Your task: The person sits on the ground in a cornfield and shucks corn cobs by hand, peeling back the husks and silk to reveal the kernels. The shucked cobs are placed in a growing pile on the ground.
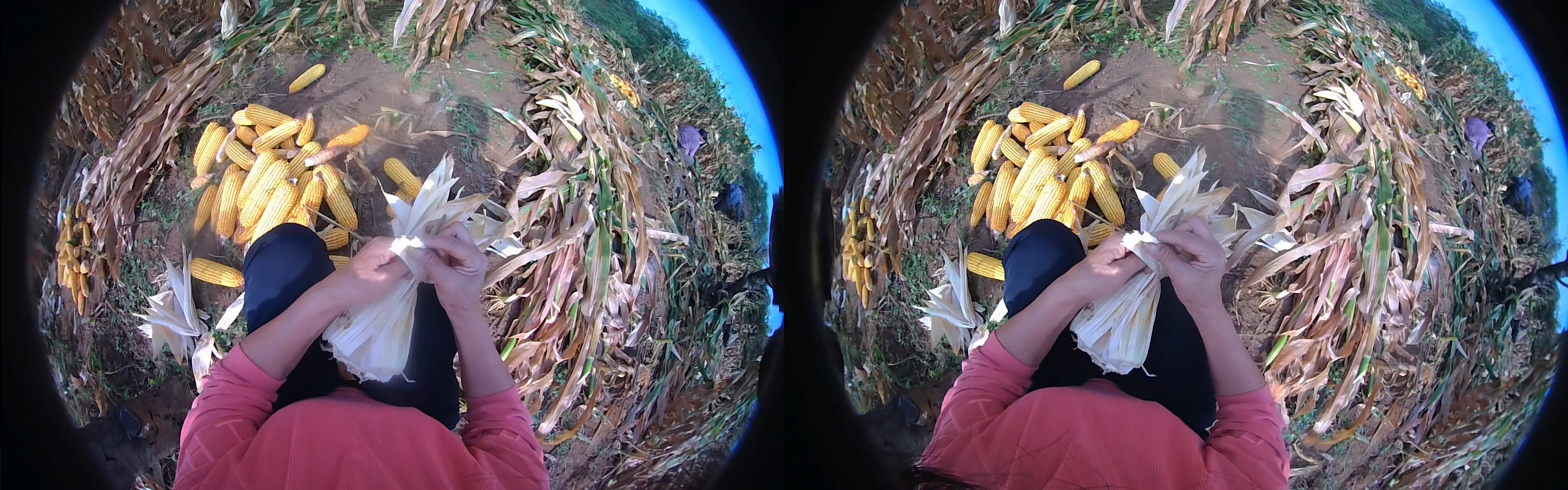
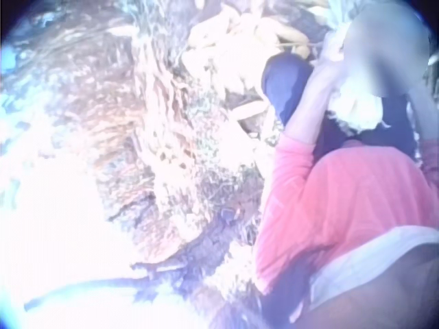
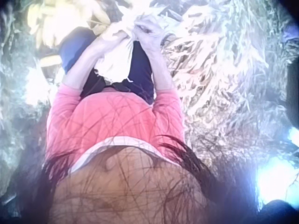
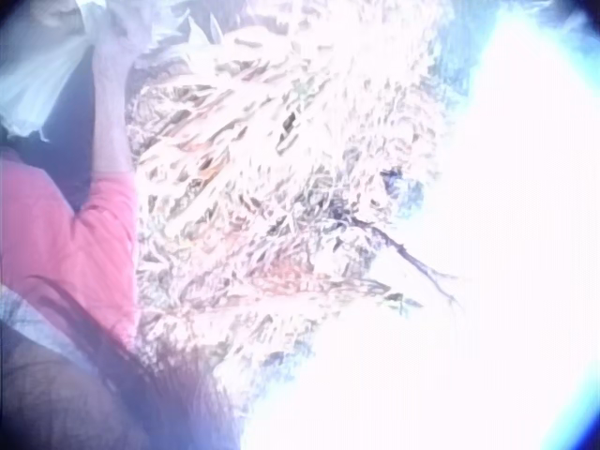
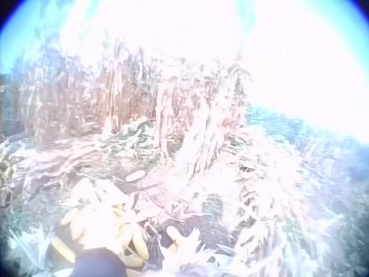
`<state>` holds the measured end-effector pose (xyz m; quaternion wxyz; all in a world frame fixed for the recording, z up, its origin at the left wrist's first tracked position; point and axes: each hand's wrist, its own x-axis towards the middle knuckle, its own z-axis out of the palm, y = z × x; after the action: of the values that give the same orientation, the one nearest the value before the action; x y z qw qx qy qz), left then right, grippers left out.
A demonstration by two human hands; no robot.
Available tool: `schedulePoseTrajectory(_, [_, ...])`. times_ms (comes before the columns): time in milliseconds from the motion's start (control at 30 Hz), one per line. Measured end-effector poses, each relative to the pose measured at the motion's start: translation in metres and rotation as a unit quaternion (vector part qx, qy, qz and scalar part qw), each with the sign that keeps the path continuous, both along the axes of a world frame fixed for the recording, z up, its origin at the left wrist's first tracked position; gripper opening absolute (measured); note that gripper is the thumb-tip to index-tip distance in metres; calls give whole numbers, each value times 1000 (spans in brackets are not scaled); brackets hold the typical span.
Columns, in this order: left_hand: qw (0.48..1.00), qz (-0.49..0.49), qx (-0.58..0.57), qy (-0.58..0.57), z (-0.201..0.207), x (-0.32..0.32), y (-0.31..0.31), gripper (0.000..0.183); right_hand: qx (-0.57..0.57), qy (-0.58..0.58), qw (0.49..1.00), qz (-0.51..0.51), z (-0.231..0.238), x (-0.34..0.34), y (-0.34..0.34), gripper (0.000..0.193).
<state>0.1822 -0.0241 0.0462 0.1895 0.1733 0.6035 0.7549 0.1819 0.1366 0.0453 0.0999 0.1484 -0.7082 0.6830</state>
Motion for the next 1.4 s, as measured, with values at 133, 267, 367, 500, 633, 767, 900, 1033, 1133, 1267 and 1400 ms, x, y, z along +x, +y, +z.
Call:
schedulePoseTrajectory(133, [998,-49,26,-13,6,-1,-7,18,28,-18,999,8,0,-4,1,18])
schedulePoseTrajectory(267, [997,-18,-42,-60,12,-1,-4,25,-156,-157,975,12,22,-3,-7,13])
schedulePoseTrajectory(367, [992,-34,-103,-62,9,-6,-7,36,-152,-164,974,30,15,-9,7,13])
schedulePoseTrajectory(500, [982,27,-59,-179,26,-2,-8,47,-74,-132,986,72,9,-4,12,12])
schedulePoseTrajectory(633, [964,54,20,-261,8,-11,-17,45,6,22,998,63,3,2,7,14])
schedulePoseTrajectory(767, [976,7,47,-212,-1,-17,-26,26,147,103,974,138,17,10,10,16])
schedulePoseTrajectory(900, [989,-40,17,-139,7,-17,-24,16,29,-28,995,87,11,17,12,36])
schedulePoseTrajectory(1033, [998,-39,-41,-42,15,-12,-23,8,232,52,966,103,22,14,15,40])
schedulePoseTrajectory(1133, [976,-8,-152,157,16,-12,-23,9,261,47,959,96,27,14,14,38])
schedulePoseTrajectory(1267, [794,90,-262,541,13,-11,-18,23,210,18,971,112,17,3,16,38])
schedulePoseTrajectory(1400, [713,148,-274,628,11,-13,-9,19,229,6,961,153,26,-10,18,34])
